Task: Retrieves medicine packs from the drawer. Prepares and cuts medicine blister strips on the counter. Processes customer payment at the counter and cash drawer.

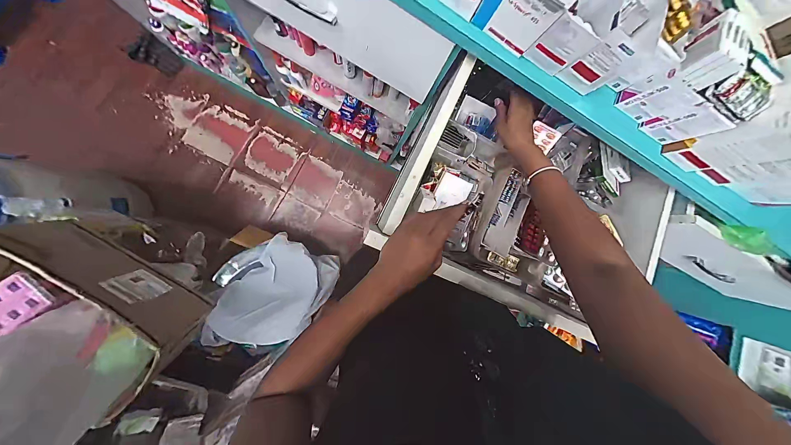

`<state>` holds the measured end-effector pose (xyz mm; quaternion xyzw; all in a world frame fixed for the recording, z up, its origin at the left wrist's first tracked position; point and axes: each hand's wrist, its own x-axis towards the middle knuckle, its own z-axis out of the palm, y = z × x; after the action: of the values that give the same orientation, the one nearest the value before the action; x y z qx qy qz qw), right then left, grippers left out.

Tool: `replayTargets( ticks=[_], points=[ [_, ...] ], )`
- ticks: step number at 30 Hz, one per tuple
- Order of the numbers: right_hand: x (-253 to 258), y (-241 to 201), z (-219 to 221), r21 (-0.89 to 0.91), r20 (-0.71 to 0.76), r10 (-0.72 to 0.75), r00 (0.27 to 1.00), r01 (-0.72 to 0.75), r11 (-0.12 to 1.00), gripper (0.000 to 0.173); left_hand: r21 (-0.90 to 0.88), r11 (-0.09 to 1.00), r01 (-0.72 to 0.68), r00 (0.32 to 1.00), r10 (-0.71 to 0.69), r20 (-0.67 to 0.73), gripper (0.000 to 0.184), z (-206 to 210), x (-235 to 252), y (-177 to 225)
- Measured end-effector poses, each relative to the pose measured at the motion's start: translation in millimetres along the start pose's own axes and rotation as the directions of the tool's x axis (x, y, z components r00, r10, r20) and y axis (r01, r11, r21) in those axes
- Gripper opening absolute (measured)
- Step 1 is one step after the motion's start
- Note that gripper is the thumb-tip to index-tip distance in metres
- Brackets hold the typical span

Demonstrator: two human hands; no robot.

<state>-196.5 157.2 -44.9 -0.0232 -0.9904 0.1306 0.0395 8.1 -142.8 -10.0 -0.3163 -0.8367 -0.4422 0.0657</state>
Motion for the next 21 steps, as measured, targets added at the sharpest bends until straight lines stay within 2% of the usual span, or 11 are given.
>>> replayTargets(
  ticks=[6,9,11,15,18,21],
  points=[
    [26,-6,-1,-0.154,0.044,0.166,0.985,-0.157,0.975,0.049,-0.006,0.999,-0.051,0.996,0.051,-0.072,0.042,4,-2,0],
    [37,-4,-5,-0.222,0.151,0.305,0.940,-0.268,0.937,0.049,0.013,0.999,-0.046,0.996,0.046,-0.079,0.046,5,-1,2],
    [46,-2,-4,-0.253,0.193,0.331,0.924,-0.279,0.926,0.052,0.014,0.999,-0.044,0.995,0.045,-0.094,0.048,5,-1,2],
    [50,-12,-7,-0.253,0.175,0.304,0.936,-0.256,0.933,0.053,0.006,0.999,-0.040,0.991,0.040,-0.128,0.048,7,-1,2],
    [45,-19,-6,-0.178,0.063,0.190,0.980,-0.176,0.968,0.064,0.028,0.999,-0.036,0.987,0.040,-0.153,0.047,8,-2,2],
    [43,-18,-6,-0.148,0.130,0.146,0.981,-0.127,0.981,0.077,0.030,0.999,-0.033,0.987,0.037,-0.159,0.048,8,-2,2]
  ],
)
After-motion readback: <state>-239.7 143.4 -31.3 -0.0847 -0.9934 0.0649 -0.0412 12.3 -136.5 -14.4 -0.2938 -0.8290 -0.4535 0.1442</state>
